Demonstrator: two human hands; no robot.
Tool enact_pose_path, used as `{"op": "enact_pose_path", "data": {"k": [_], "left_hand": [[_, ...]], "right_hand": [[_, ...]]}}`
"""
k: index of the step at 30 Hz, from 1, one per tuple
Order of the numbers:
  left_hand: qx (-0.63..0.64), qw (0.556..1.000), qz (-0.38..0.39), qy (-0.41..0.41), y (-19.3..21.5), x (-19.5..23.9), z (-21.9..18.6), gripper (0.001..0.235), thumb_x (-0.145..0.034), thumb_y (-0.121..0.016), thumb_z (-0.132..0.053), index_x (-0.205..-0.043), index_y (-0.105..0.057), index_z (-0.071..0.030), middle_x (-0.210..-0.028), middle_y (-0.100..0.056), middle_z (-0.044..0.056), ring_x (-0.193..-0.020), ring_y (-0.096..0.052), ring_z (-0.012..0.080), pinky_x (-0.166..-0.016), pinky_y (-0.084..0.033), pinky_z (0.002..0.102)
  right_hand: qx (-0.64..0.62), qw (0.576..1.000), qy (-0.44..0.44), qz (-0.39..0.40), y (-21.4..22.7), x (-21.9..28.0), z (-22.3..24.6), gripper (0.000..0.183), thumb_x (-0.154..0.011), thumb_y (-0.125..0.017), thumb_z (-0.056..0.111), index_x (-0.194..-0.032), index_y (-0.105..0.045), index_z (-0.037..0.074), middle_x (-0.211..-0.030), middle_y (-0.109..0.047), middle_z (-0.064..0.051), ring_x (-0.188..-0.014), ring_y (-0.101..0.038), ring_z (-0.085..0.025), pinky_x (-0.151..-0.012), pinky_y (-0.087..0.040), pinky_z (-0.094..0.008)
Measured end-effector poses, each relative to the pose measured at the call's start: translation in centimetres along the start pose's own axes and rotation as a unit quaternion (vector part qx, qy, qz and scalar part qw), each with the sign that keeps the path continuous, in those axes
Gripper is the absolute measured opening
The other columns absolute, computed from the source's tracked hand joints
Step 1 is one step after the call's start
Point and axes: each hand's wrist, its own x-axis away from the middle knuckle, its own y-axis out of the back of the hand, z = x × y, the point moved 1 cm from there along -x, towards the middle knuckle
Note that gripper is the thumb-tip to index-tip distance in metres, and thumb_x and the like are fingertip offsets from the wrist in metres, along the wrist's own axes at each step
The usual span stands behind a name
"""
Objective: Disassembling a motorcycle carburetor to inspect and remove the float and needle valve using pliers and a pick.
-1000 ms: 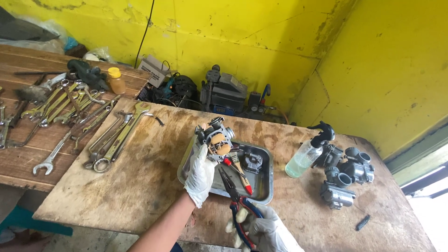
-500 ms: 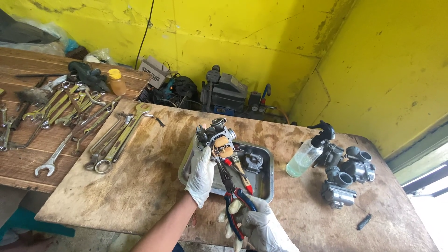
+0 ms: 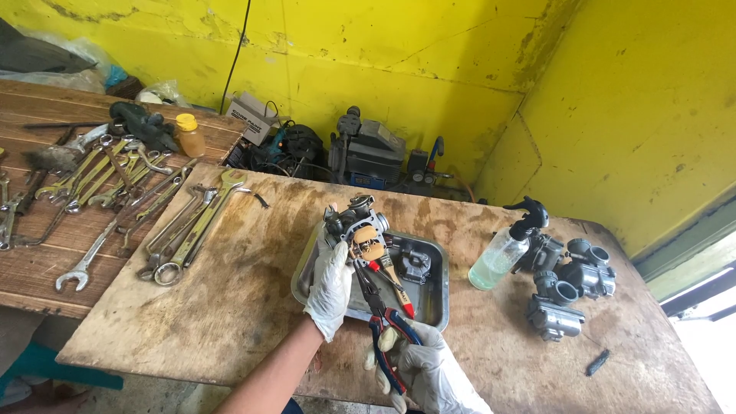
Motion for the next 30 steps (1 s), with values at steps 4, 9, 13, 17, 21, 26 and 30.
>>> {"op": "enact_pose_path", "data": {"k": [4,9,13,17,21,26,30], "left_hand": [[-0.002,1.000,-0.010,0.010,0.4,-0.4,0.4,0.088,-0.091,-0.056,-0.032,-0.166,-0.011,-0.025,-0.152,-0.052,0.011,-0.135,-0.056,0.0284,-0.103,-0.051,0.046],[-0.019,1.000,0.016,-0.013,0.4,-0.5,0.4,0.084,-0.093,-0.054,-0.031,-0.165,-0.012,-0.024,-0.151,-0.053,0.013,-0.134,-0.058,0.0291,-0.102,-0.054,0.047],[-0.044,0.999,0.009,-0.030,-0.1,0.4,-0.4,0.080,-0.093,-0.056,-0.033,-0.164,-0.022,-0.018,-0.148,-0.056,0.012,-0.130,-0.059,0.0241,-0.101,-0.054,0.039],[0.006,1.000,0.019,0.007,-0.1,0.1,0.1,0.085,-0.093,-0.053,-0.030,-0.166,-0.009,-0.023,-0.152,-0.052,0.014,-0.137,-0.054,0.0290,-0.106,-0.050,0.048],[-0.367,0.831,0.104,-0.405,3.2,-1.0,2.8,0.061,-0.098,-0.055,0.011,-0.155,-0.036,-0.001,-0.156,-0.046,0.025,-0.144,-0.050,0.0327,-0.125,-0.040,0.040],[0.168,0.982,0.085,-0.007,-3.7,2.2,-3.6,0.070,-0.098,-0.054,-0.021,-0.163,-0.029,-0.024,-0.144,-0.058,0.020,-0.129,-0.059,0.0367,-0.104,-0.051,0.055],[0.174,0.981,0.066,0.051,-4.2,2.5,-4.2,0.067,-0.102,-0.047,-0.024,-0.163,-0.026,-0.042,-0.141,-0.059,0.013,-0.119,-0.061,0.0305,-0.091,-0.055,0.052]], "right_hand": [[0.005,1.000,0.016,0.016,-0.4,1.0,0.6,0.051,-0.060,-0.039,-0.023,-0.102,-0.069,-0.020,-0.074,-0.065,-0.030,-0.055,-0.064,-0.044,-0.034,-0.052,-0.049],[-0.027,0.997,-0.065,0.033,-3.0,2.9,2.5,0.045,-0.060,-0.032,-0.024,-0.100,-0.052,-0.022,-0.085,-0.059,-0.050,-0.048,-0.057,-0.052,-0.024,-0.043,-0.049],[0.000,0.998,-0.053,0.030,-2.6,2.6,2.0,0.040,-0.055,-0.031,-0.025,-0.087,-0.054,-0.020,-0.083,-0.059,-0.052,-0.045,-0.055,-0.051,-0.022,-0.042,-0.049],[-0.016,0.995,-0.044,0.083,-1.8,2.4,1.8,0.039,-0.064,-0.032,-0.027,-0.094,-0.057,-0.020,-0.083,-0.062,-0.046,-0.046,-0.058,-0.047,-0.024,-0.043,-0.047],[-0.012,0.992,-0.034,0.119,-1.3,1.8,1.5,0.031,-0.064,-0.034,-0.024,-0.085,-0.055,-0.015,-0.084,-0.062,-0.044,-0.046,-0.058,-0.042,-0.025,-0.043,-0.044],[0.008,0.995,-0.042,0.090,-1.8,1.7,1.1,0.038,-0.056,-0.033,-0.023,-0.086,-0.057,-0.020,-0.093,-0.064,-0.049,-0.055,-0.063,-0.051,-0.030,-0.052,-0.052],[0.061,0.992,0.015,0.110,-0.3,-0.1,0.1,0.036,-0.067,-0.037,-0.023,-0.094,-0.062,-0.022,-0.089,-0.065,-0.042,-0.061,-0.071,-0.053,-0.037,-0.059,-0.056]]}}
